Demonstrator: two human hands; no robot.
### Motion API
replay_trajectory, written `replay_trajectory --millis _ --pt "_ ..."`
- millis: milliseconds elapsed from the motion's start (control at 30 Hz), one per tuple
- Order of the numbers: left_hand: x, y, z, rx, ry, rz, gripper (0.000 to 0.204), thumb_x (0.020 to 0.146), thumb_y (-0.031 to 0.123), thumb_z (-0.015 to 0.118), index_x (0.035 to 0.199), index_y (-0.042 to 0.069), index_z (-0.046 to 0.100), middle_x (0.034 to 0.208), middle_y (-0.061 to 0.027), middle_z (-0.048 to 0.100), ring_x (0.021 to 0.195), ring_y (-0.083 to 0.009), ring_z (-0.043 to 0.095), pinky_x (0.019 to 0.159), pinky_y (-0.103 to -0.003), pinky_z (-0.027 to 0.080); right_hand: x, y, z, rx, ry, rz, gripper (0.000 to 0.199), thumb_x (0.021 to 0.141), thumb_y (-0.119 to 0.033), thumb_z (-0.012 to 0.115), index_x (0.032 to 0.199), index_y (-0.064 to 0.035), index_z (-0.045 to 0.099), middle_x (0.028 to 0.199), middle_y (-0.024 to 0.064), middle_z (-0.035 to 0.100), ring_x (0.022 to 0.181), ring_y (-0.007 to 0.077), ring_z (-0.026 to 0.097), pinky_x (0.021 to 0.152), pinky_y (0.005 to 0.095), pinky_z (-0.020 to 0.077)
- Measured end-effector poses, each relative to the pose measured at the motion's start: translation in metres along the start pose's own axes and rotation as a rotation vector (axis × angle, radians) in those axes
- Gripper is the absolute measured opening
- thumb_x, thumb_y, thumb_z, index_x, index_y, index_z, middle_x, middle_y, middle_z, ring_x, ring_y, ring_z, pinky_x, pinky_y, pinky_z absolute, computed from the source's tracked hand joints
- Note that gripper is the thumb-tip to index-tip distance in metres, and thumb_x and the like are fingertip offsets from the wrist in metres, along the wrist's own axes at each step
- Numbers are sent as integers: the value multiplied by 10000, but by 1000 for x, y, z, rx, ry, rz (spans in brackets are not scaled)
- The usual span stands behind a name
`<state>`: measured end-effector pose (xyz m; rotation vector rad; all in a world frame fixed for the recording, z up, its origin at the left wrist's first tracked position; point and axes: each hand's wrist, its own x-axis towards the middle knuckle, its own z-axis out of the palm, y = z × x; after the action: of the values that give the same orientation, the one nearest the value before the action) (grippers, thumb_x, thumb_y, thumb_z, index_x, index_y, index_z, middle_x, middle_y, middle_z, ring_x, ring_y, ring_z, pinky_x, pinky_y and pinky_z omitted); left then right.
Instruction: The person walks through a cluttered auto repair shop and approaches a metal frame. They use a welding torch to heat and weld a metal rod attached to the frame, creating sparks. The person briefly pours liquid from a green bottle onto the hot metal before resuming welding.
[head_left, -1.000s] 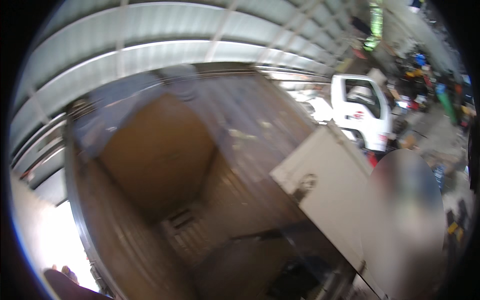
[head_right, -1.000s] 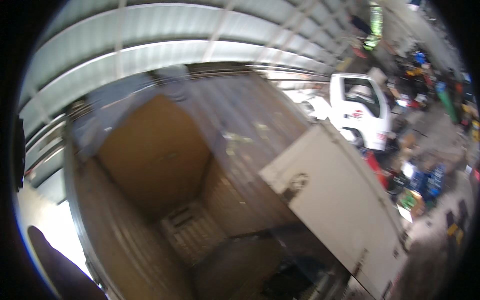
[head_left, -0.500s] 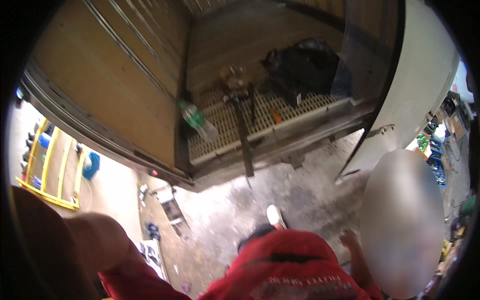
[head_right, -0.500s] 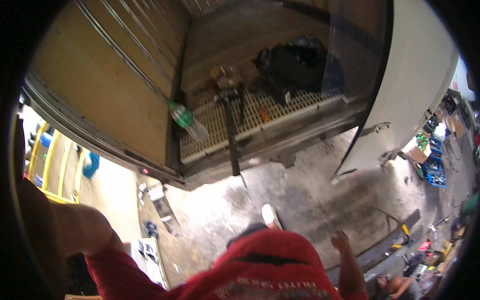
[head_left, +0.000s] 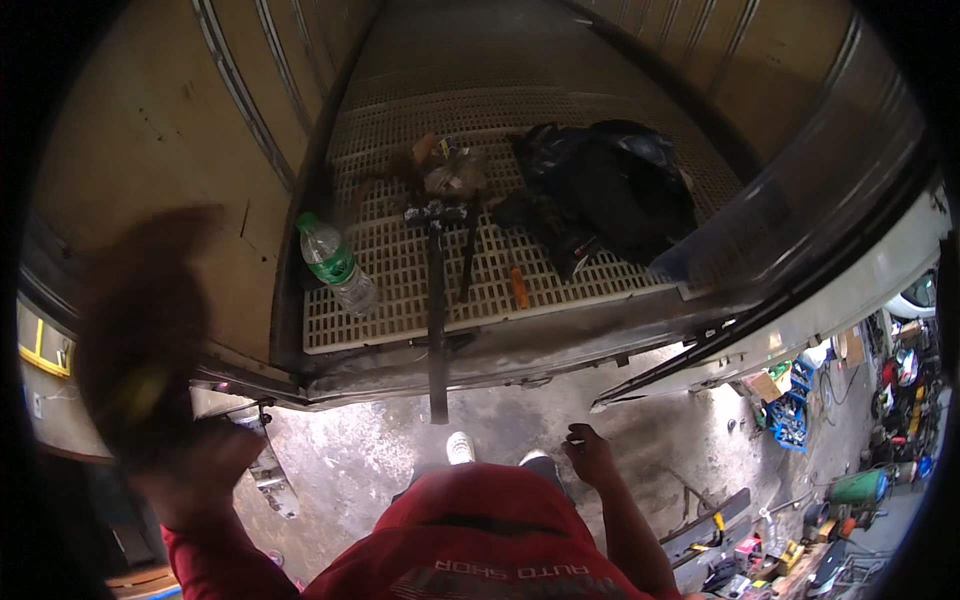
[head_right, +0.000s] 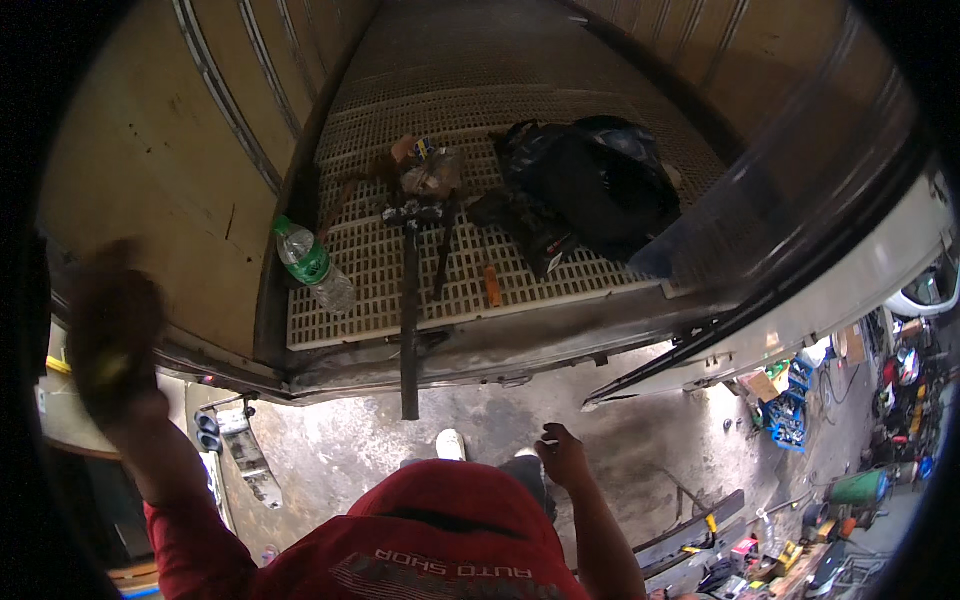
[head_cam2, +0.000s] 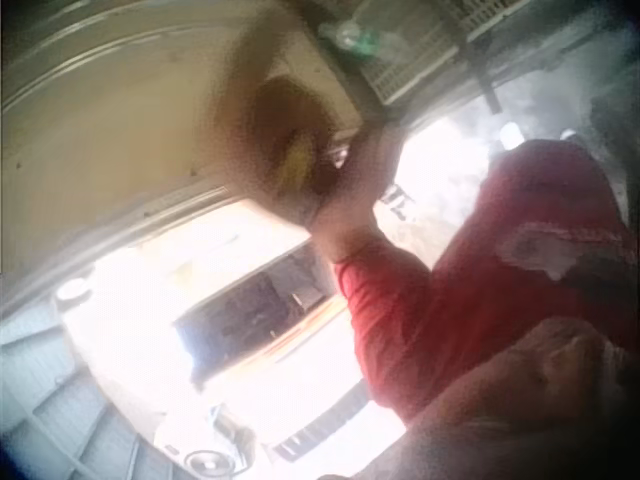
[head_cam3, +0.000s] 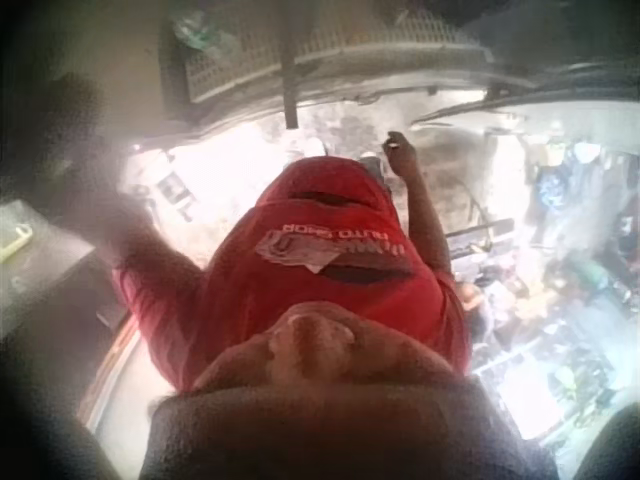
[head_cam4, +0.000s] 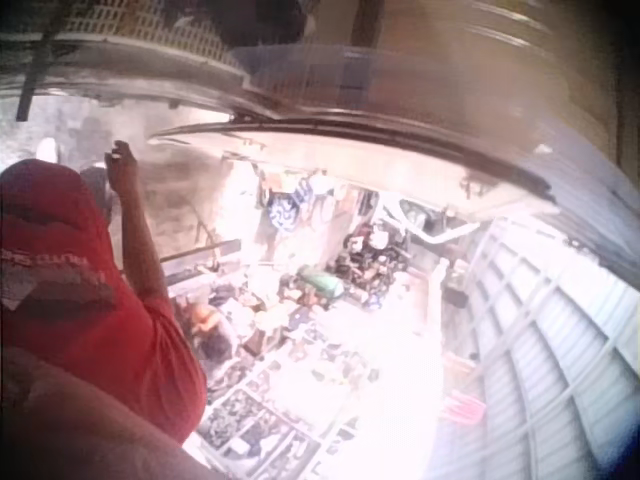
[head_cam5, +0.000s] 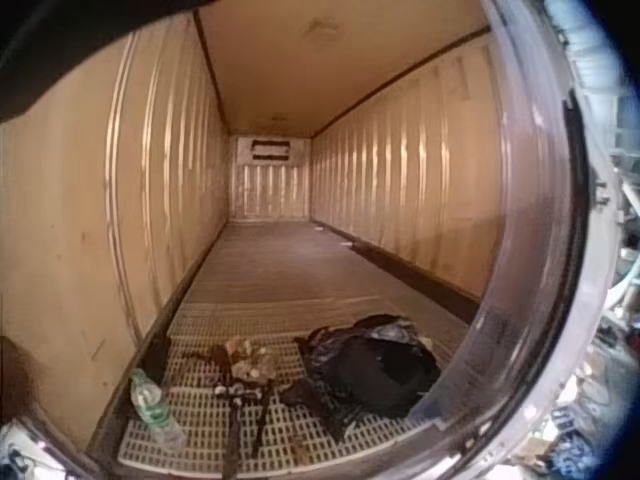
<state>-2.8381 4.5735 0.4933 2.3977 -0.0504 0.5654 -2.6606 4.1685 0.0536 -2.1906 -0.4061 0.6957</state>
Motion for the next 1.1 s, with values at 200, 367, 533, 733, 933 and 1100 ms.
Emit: replay_trajectory --millis 200,367,533,733,933,1100 --pt "-25 -130 134 -73 -13 -612 496 932 89 659 1400 115 496 1298 -194 627 1153 -285 621 973 -401 518 71 -96 -43 -70 -100 -284 390 902 -139 736 1253 -16 618 1149 179 720 955 299 746 820 395 596" --pt "-34 -179 260 -152 -55 -838 446 945 98 614 1383 65 536 1291 -274 643 1242 -385 620 1027 -447 482 147 -120 -74 -214 -83 -571 375 910 -134 713 1252 -28 601 1183 192 677 984 353 713 857 441 581" --pt "27 -192 331 145 -47 -691 333 887 36 649 1219 65 664 1079 -236 713 1029 -432 681 908 -496 549 202 -114 -88 -303 -88 -709 383 887 -123 700 1245 -31 603 1173 207 658 1072 396 657 927 487 547" --pt "63 -223 368 315 -76 -528 432 821 64 713 1250 83 664 1254 -194 663 1159 -416 621 1006 -489 516 209 -89 -84 -269 -84 -810 349 856 -111 691 1189 -35 619 1181 211 650 1102 419 621 942 510 528" --pt "57 -191 341 432 344 -789 734 756 198 859 1389 21 533 1290 -224 617 1185 -411 592 1051 -475 485 222 -88 -88 -253 -137 -805 341 828 -94 710 1156 -43 631 1141 213 644 1092 438 611 928 518 523" --pt "26 -237 270 481 932 -993 1044 665 320 959 1469 -33 392 1414 -287 512 1290 -387 544 1094 -462 446 215 -120 -89 -190 -212 -756 358 847 -114 728 1183 -41 626 1145 213 641 1104 425 611 937 499 521"
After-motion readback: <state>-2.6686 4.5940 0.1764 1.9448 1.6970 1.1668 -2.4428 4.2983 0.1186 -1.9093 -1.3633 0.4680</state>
